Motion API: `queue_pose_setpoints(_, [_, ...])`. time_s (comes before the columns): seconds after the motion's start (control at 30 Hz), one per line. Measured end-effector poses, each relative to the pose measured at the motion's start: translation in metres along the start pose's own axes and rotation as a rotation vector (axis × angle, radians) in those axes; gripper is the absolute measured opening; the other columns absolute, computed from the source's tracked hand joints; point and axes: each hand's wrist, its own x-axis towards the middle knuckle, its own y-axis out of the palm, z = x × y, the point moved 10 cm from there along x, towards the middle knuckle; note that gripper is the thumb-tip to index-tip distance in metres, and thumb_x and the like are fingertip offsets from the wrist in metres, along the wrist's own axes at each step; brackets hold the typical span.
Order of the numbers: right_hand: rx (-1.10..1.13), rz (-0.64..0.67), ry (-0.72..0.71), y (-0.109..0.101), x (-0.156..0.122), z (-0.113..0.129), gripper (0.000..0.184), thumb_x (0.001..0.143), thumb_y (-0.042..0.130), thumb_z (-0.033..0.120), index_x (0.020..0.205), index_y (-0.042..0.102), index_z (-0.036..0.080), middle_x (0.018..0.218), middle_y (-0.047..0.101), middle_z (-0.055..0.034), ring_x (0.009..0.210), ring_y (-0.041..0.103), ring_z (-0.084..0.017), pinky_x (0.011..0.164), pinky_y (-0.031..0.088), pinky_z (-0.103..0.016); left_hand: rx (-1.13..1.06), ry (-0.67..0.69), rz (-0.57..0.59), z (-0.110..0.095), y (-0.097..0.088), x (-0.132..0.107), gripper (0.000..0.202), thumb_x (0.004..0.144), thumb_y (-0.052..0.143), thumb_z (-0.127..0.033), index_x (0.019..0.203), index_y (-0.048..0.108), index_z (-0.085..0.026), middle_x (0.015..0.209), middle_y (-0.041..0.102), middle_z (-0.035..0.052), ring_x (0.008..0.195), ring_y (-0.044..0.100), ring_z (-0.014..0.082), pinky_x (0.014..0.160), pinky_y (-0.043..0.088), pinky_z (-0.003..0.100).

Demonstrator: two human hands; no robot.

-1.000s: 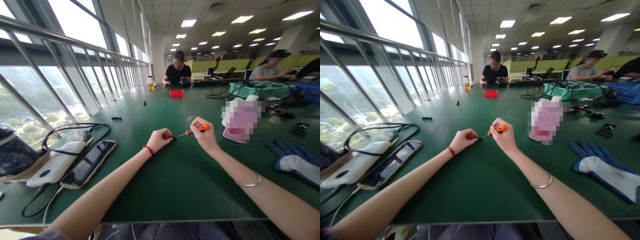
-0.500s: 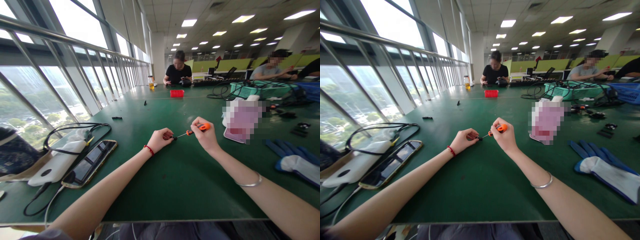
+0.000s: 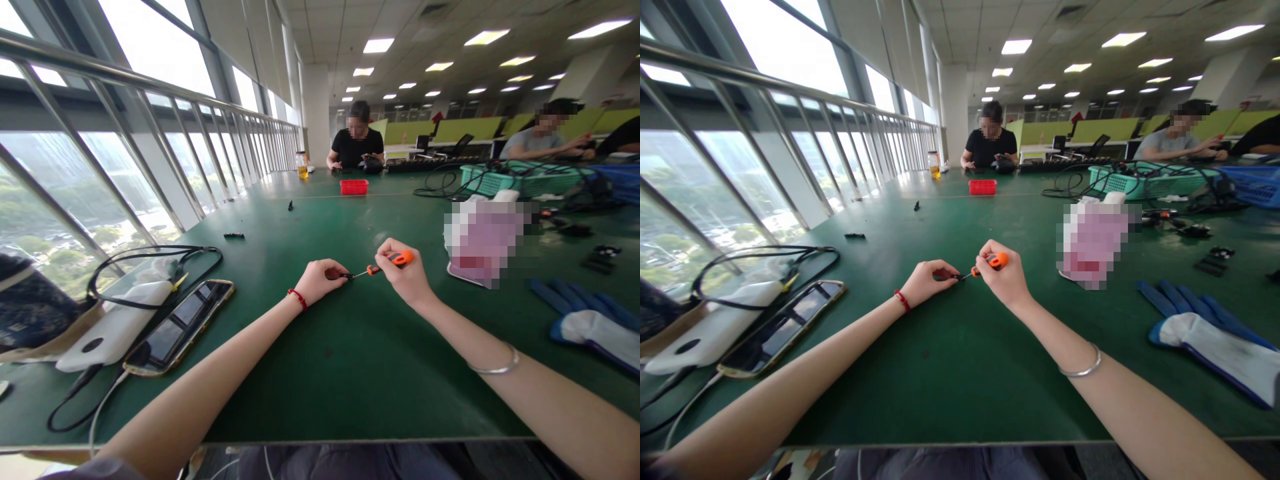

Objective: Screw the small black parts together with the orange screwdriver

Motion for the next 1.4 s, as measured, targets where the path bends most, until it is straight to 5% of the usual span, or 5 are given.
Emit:
queue_pose_setpoints(0.23, [-0.039,-0.15,-0.006,-0.019,0.001,0.004,0.018,0.07,0.052,0.018,0.055,0.043,0.021,0.051,0.044,0.0044,0.049,0.042,-0.011,0.052,0.034,-0.025,-0.042,-0.017,0.0,0.005,0.0,0.0,0.016,0.07,0.067,-0.024,0.08,0.071,-0.013,0.077,0.07,0.0046,0.07,0.064,0.0135,0.073,0.055,0.025])
queue_pose_setpoints(0.97, [-0.075,-0.064,0.019,-0.011,0.003,-0.002,0.031,0.082,0.05,0.037,0.058,0.045,0.02,0.05,0.042,0.0042,0.048,0.041,-0.01,0.053,0.034,-0.025,-0.035,0.025,0.01,0.0,0.002,-0.001,0.014,0.071,0.065,-0.022,0.081,0.071,-0.015,0.074,0.069,0.0028,0.067,0.062,0.0121,0.071,0.054,0.024])
queue_pose_setpoints(1.13, [-0.107,-0.124,0.024,-0.019,0.003,0.0,0.011,0.073,0.058,0.026,0.073,0.048,0.021,0.059,0.047,0.0057,0.049,0.043,-0.01,0.054,0.036,-0.024,-0.045,0.05,0.003,-0.003,0.002,-0.001,0.009,0.069,0.066,-0.019,0.076,0.07,-0.014,0.075,0.067,0.0031,0.065,0.061,0.0111,0.068,0.052,0.023])
queue_pose_setpoints(1.23, [-0.104,-0.113,0.018,-0.018,0.002,0.001,0.023,0.068,0.059,0.021,0.087,0.047,0.023,0.063,0.048,0.0062,0.052,0.047,-0.011,0.055,0.038,-0.024,-0.039,0.055,0.003,-0.005,0.002,-0.001,0.007,0.068,0.065,-0.017,0.073,0.069,-0.013,0.074,0.066,0.0027,0.064,0.06,0.0104,0.066,0.052,0.022])
queue_pose_setpoints(1.4, [-0.154,-0.113,0.054,-0.016,0.0,0.002,0.016,0.08,0.052,0.039,0.08,0.049,0.023,0.055,0.046,0.006,0.05,0.046,-0.012,0.056,0.035,-0.026,-0.05,0.051,0.0,-0.003,0.002,0.0,0.006,0.069,0.065,-0.019,0.072,0.068,-0.014,0.073,0.067,0.0023,0.065,0.061,0.011,0.068,0.052,0.023])
